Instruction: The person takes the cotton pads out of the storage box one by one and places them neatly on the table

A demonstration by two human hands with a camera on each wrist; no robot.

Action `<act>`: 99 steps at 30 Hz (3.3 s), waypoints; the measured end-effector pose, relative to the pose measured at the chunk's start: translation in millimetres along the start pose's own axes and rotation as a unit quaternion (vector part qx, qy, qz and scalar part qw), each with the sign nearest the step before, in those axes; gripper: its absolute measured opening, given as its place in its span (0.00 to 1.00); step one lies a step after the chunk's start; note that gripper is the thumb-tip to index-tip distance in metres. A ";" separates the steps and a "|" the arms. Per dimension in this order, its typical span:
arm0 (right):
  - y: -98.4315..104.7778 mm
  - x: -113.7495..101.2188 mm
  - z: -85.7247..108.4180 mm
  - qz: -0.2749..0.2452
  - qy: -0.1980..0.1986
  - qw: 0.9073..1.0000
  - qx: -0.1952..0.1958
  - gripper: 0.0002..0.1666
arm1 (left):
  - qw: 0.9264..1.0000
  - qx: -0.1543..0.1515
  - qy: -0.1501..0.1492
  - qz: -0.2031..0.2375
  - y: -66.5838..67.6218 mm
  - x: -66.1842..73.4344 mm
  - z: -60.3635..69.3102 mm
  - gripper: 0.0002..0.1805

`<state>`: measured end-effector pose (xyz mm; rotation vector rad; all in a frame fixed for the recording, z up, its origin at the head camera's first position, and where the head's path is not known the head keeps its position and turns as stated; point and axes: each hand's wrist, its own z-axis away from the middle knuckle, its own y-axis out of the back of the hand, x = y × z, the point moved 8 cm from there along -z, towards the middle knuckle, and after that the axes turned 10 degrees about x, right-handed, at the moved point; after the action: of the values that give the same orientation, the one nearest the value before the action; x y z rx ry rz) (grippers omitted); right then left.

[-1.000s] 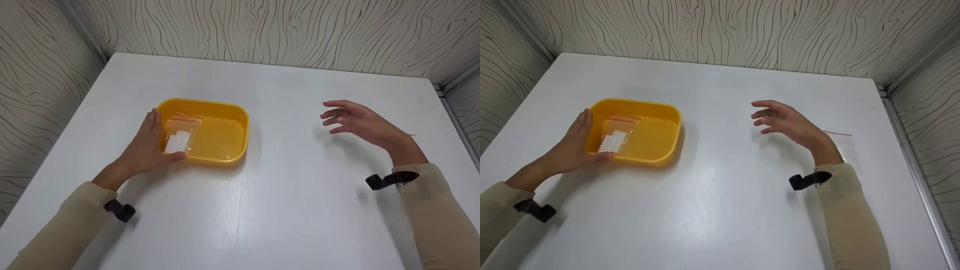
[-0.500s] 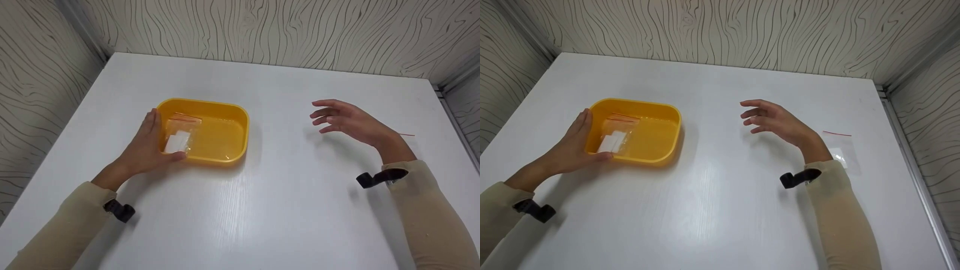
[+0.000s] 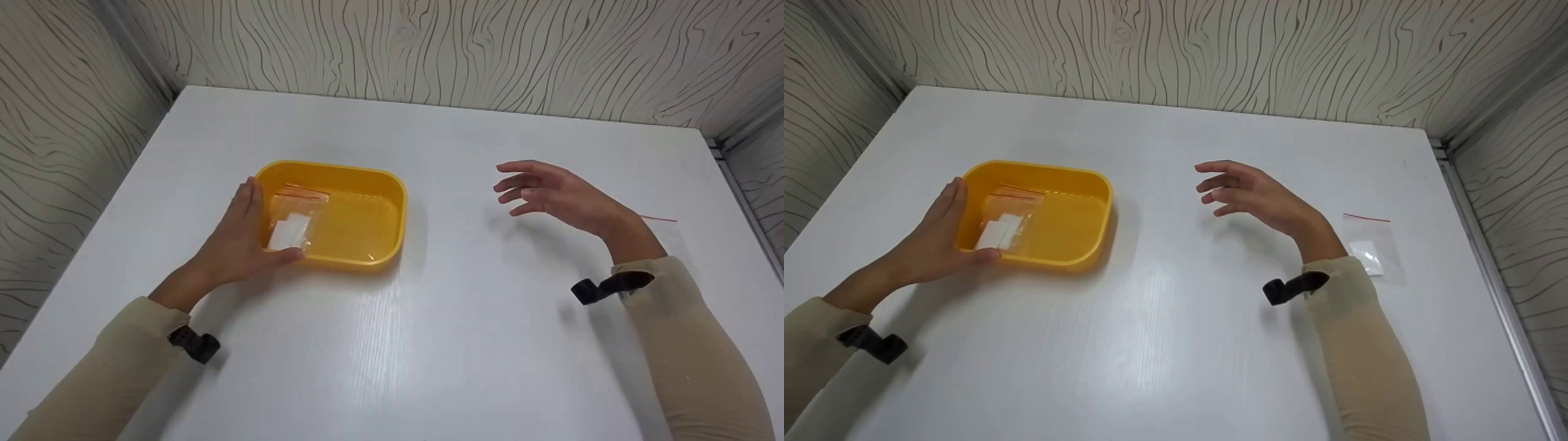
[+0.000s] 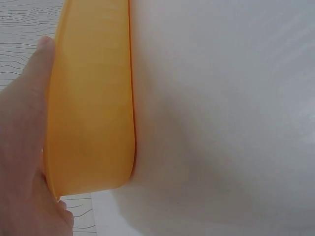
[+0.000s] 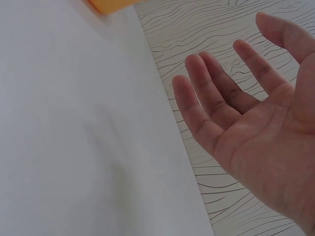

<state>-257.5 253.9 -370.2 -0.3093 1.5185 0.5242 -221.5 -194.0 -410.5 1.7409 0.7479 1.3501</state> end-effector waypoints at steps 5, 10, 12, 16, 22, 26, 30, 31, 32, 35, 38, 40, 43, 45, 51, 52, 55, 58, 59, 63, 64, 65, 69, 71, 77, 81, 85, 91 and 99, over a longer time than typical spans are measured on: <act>-6.2 -3.6 -4.0 -0.005 0.007 1.000 -0.014 0.30 | 1.000 -0.001 0.006 0.003 0.3 -0.1 0.2 0.78; -12.3 -4.5 -8.6 -0.008 0.005 1.000 -0.024 0.30 | 1.000 -0.003 0.008 0.003 0.1 0.4 0.2 0.78; -14.4 -4.6 -10.6 -0.007 0.002 1.000 -0.025 0.30 | 1.000 -0.002 0.007 0.003 0.2 0.9 0.0 0.78; -19.2 -5.6 -14.6 -0.003 -0.001 1.000 -0.025 0.30 | 1.000 0.000 0.002 0.003 0.5 1.3 0.0 0.77; -26.4 -7.0 -20.9 0.006 -0.008 1.000 -0.011 0.29 | 1.000 0.010 -0.014 0.007 1.6 2.9 -0.1 0.77; -33.6 -10.0 -23.9 0.015 -0.007 1.000 -0.013 0.29 | 1.000 0.003 -0.008 0.003 1.4 2.2 0.6 0.77; -40.5 -14.3 -27.0 0.018 0.000 1.000 -0.022 0.29 | 1.000 0.000 -0.004 0.002 1.2 1.8 0.8 0.77; -41.9 -15.0 -27.8 0.019 0.000 1.000 -0.023 0.29 | 1.000 0.000 -0.004 0.003 1.3 1.9 0.8 0.77; -43.3 -15.7 -28.9 0.019 0.001 0.999 -0.025 0.29 | 1.000 0.002 -0.005 0.003 1.2 2.0 0.4 0.77; -46.7 -16.8 -32.4 0.020 0.001 0.999 -0.028 0.29 | 1.000 0.002 -0.005 0.003 1.0 2.2 0.3 0.77; -51.0 -18.7 -35.9 0.018 0.002 0.999 -0.032 0.28 | 1.000 0.002 -0.002 0.004 0.9 2.1 0.1 0.77; -54.5 -20.5 -37.7 0.019 0.003 0.999 -0.036 0.28 | 1.000 0.000 -0.001 0.003 1.2 2.5 0.5 0.77; -59.7 -23.4 -39.7 0.021 0.005 0.999 -0.042 0.28 | 1.000 0.001 -0.001 0.002 1.5 2.6 0.6 0.77; -62.5 -25.0 -40.7 0.022 0.006 0.999 -0.045 0.28 | 1.000 -0.002 0.001 -0.001 1.5 2.5 0.9 0.77; -66.9 -27.1 -43.5 0.024 0.009 0.999 -0.048 0.28 | 1.000 -0.013 0.008 -0.003 1.2 1.8 1.8 0.77; -67.7 -27.5 -43.9 0.025 0.009 0.998 -0.049 0.28 | 1.000 -0.014 0.009 -0.002 1.1 1.6 2.1 0.77; -70.4 -29.2 -45.6 0.025 0.011 0.998 -0.051 0.28 | 1.000 -0.015 0.009 0.000 1.1 1.3 2.2 0.76; -73.7 -31.1 -47.9 0.025 0.010 0.998 -0.052 0.28 | 1.000 -0.014 0.007 0.000 1.3 1.6 2.1 0.77; -75.1 -31.8 -48.8 0.024 0.009 0.998 -0.053 0.28 | 1.000 -0.012 0.004 0.000 1.5 2.0 1.8 0.77; -81.9 -34.6 -53.1 0.026 0.008 0.998 -0.058 0.28 | 1.000 -0.012 0.002 -0.002 1.4 2.1 1.8 0.77; -83.8 -35.3 -54.4 0.026 0.009 0.998 -0.060 0.28 | 1.000 -0.011 0.002 -0.001 1.3 2.0 1.8 0.77; -85.6 -36.4 -55.5 0.026 0.011 0.998 -0.061 0.28 | 1.000 -0.013 0.003 -0.002 1.1 1.8 2.0 0.77; -91.2 -38.8 -59.8 0.022 0.014 0.998 -0.065 0.28 | 1.000 -0.017 0.010 -0.005 0.4 1.1 2.3 0.77; -93.6 -39.0 -62.0 0.023 0.014 0.997 -0.066 0.28 | 1.000 -0.019 0.012 -0.006 0.3 1.0 2.1 0.77; -102.6 -39.5 -69.4 0.038 0.012 0.996 -0.075 0.27 | 1.000 -0.015 0.009 -0.002 1.3 1.8 2.2 0.77; -108.7 -41.5 -73.6 0.034 0.011 0.996 -0.087 0.28 | 1.000 -0.017 0.014 0.002 1.0 1.2 2.1 0.77; -113.0 -43.3 -78.1 0.035 0.007 0.995 -0.094 0.28 | 1.000 -0.022 0.019 0.001 0.4 0.4 1.7 0.78; -119.2 -47.9 -85.8 0.052 0.000 0.994 -0.097 0.28 | 1.000 -0.022 0.016 -0.001 0.9 1.1 1.5 0.77; -131.6 -49.4 -94.1 0.084 -0.039 0.991 -0.101 0.27 | 1.000 -0.015 0.010 0.001 1.3 2.4 1.3 0.77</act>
<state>-270.6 87.5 -342.3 -0.3149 1.4258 0.8182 -219.7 -192.9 -408.3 1.7066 0.7329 1.3761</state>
